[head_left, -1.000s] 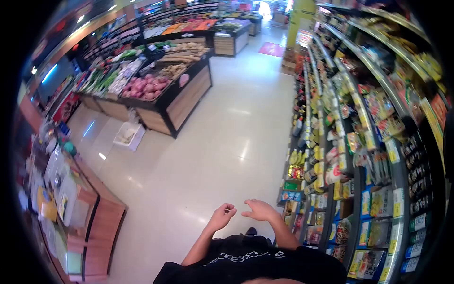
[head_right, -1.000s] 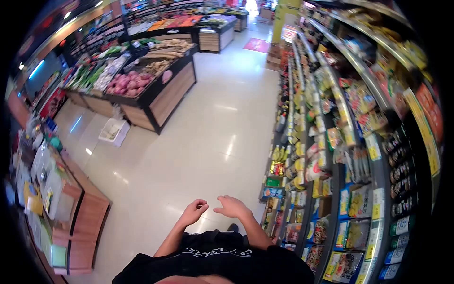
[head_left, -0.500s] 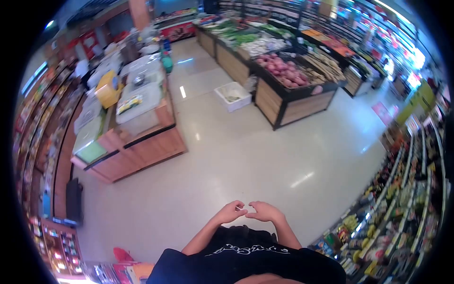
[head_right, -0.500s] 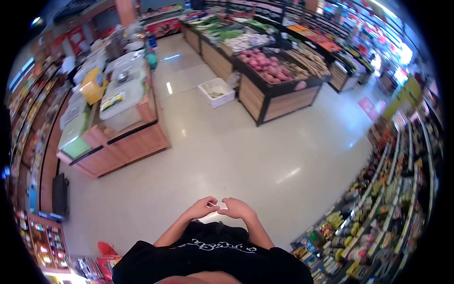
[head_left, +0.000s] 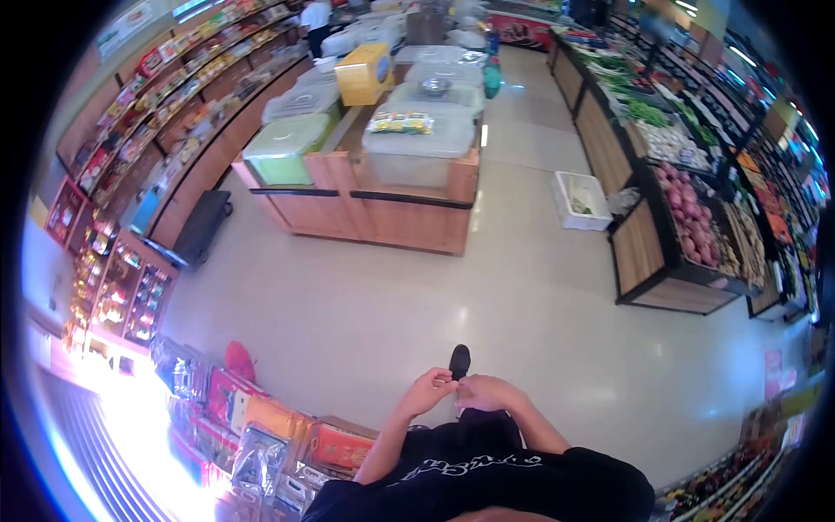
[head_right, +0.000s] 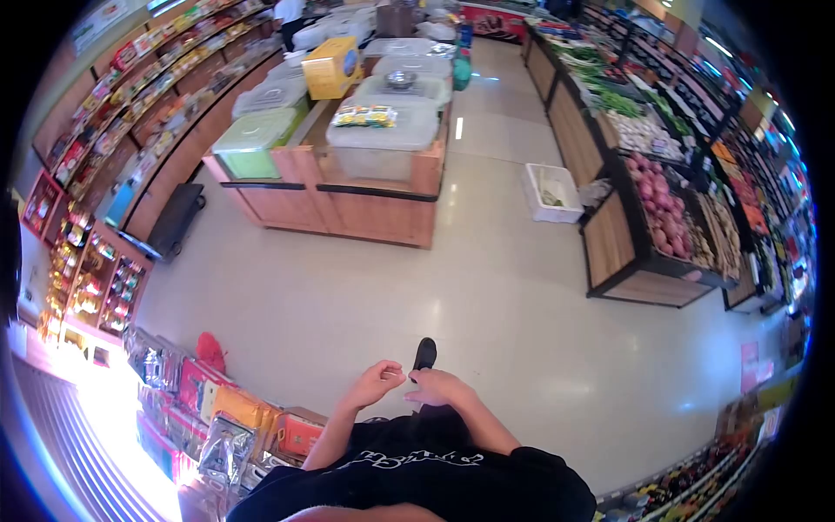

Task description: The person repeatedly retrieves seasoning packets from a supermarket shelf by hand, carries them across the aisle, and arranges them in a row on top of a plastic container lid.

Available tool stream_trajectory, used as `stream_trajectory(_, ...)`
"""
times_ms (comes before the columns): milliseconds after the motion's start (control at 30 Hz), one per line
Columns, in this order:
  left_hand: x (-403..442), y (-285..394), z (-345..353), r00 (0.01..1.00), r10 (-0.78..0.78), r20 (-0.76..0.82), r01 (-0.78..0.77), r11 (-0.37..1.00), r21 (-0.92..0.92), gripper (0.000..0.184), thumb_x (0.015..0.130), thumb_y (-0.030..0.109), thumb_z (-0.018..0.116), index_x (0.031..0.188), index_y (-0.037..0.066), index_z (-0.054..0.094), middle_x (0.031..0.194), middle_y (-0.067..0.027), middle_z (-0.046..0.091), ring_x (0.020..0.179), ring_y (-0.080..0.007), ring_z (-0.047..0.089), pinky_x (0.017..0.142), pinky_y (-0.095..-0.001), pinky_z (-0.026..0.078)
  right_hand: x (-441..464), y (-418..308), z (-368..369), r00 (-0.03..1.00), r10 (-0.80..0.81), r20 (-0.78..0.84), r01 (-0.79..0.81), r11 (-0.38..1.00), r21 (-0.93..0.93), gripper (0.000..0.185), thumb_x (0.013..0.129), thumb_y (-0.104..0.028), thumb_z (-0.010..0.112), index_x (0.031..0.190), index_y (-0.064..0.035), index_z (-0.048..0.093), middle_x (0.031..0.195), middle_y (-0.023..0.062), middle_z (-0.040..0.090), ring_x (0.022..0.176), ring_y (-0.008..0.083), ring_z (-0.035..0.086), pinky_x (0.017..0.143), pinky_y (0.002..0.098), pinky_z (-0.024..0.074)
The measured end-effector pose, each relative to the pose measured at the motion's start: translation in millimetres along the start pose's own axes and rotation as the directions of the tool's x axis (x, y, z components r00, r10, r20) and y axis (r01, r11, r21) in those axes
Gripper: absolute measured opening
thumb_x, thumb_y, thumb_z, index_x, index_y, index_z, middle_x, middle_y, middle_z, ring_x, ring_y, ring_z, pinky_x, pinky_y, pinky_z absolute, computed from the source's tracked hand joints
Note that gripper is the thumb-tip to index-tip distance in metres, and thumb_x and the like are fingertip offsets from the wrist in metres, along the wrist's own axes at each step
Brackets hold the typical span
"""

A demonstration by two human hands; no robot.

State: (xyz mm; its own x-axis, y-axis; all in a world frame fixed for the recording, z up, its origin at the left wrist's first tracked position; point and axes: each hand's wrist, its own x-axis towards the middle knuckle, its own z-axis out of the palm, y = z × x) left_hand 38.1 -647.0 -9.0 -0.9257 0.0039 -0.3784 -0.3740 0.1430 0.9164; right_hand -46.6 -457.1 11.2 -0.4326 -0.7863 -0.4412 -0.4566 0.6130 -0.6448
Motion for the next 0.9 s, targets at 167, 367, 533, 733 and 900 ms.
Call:
stream_trajectory(167,56.1,-4.2,-38.6,0.994,-0.089,-0.060,0.090,0.996,0.011,0.050,0.086,0.034,0.071,0.119,-0.002,0.057,0.108,-0.0137,0.065,0.097,-0.0214,0.064,0.086,-0.0332,0.051,92.2,7.5,-47.3,0.991,-0.101,0.092,0.100,0.995,0.009,0.046,0.084,-0.038,0.066,0.110,-0.0004,0.060,0.102,0.0220,0.065,0.097,0.0382,0.062,0.084,0.0430,0.0484)
stream_trajectory(367,157.7,61.2,-116.3,0.995,0.005,-0.099,0.018,0.974,0.228,0.050,0.087,0.034,0.070,0.121,0.000,0.057,0.114,-0.0150,0.064,0.101,-0.0234,0.063,0.086,-0.0350,0.051,198.8,15.3,-147.9,0.983,-0.127,0.136,0.135,0.989,-0.053,0.052,0.083,-0.040,0.066,0.118,-0.0020,0.058,0.112,0.0233,0.062,0.104,0.0382,0.060,0.089,0.0428,0.0479)
stream_trajectory(533,224.5,96.8,-184.1,0.956,0.125,-0.267,-0.041,0.953,0.300,0.050,0.087,0.036,0.069,0.121,0.002,0.057,0.112,-0.0165,0.064,0.101,-0.0251,0.063,0.087,-0.0364,0.051,277.5,22.2,-230.5,0.989,-0.142,0.052,0.148,0.980,-0.133,0.058,0.085,-0.042,0.064,0.126,-0.0020,0.054,0.116,0.0237,0.060,0.108,0.0397,0.058,0.093,0.0425,0.0473)
stream_trajectory(733,275.4,92.7,-228.0,0.952,-0.033,-0.304,0.057,0.996,0.071,0.042,0.090,0.028,0.068,0.121,0.001,0.058,0.112,-0.0123,0.064,0.101,-0.0188,0.062,0.087,-0.0316,0.050,333.3,18.4,-295.9,0.987,-0.157,0.041,0.161,0.979,-0.126,0.060,0.086,-0.042,0.063,0.128,-0.0007,0.052,0.120,0.0240,0.059,0.111,0.0394,0.057,0.095,0.0425,0.0462)
stream_trajectory(900,325.3,96.5,-262.1,0.958,-0.109,-0.264,0.103,0.994,-0.035,0.049,0.088,0.033,0.069,0.121,-0.002,0.057,0.112,-0.0154,0.064,0.101,-0.0229,0.063,0.088,-0.0337,0.051,384.0,22.7,-321.3,0.990,-0.098,0.101,0.110,0.987,-0.116,0.064,0.086,-0.045,0.063,0.131,-0.0010,0.051,0.124,0.0250,0.057,0.114,0.0396,0.056,0.097,0.0420,0.0452)
